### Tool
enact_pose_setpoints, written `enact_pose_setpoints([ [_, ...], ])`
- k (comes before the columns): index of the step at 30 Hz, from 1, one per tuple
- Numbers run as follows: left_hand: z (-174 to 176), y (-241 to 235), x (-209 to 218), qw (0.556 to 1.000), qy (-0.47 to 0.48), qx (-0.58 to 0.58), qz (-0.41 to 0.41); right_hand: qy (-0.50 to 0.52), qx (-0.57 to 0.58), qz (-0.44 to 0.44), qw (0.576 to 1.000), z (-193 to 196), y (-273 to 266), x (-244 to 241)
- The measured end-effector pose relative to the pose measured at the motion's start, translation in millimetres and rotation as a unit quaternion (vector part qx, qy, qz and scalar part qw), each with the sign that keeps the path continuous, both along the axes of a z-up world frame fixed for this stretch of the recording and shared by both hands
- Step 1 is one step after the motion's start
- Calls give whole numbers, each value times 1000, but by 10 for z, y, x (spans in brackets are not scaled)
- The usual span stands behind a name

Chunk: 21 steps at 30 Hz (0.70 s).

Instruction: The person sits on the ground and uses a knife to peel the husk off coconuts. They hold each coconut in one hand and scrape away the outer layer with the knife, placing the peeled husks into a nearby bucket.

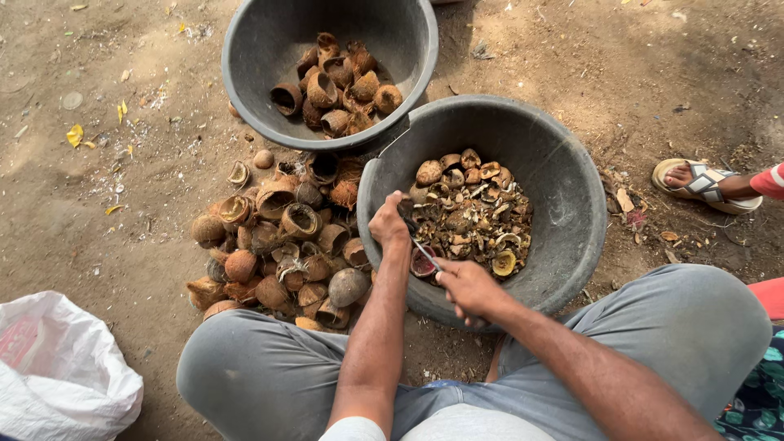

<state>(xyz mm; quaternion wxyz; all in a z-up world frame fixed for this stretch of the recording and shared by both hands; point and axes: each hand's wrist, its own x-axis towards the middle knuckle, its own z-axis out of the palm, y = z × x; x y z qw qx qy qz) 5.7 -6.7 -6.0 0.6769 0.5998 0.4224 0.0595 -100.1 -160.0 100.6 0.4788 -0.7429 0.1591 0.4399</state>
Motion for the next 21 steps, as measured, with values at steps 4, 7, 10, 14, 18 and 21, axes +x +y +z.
enact_pose_setpoints([
  [4,98,-82,7,998,40,37,29,-22,20,-25,999,-128,57,-83],
  [7,110,-147,-32,997,55,39,28,-27,43,-63,997,-223,111,-144],
  [10,20,-180,3,989,1,-123,86,-9,71,-107,992,-218,156,-164],
  [14,-104,-2,96,947,-66,-312,45,-6,52,-28,998,-149,-79,65],
  [18,-88,210,117,907,-100,-394,-112,-272,-139,267,914,-61,-572,252],
  [21,35,258,90,893,-71,-414,-163,-205,-184,305,912,161,-721,310],
])
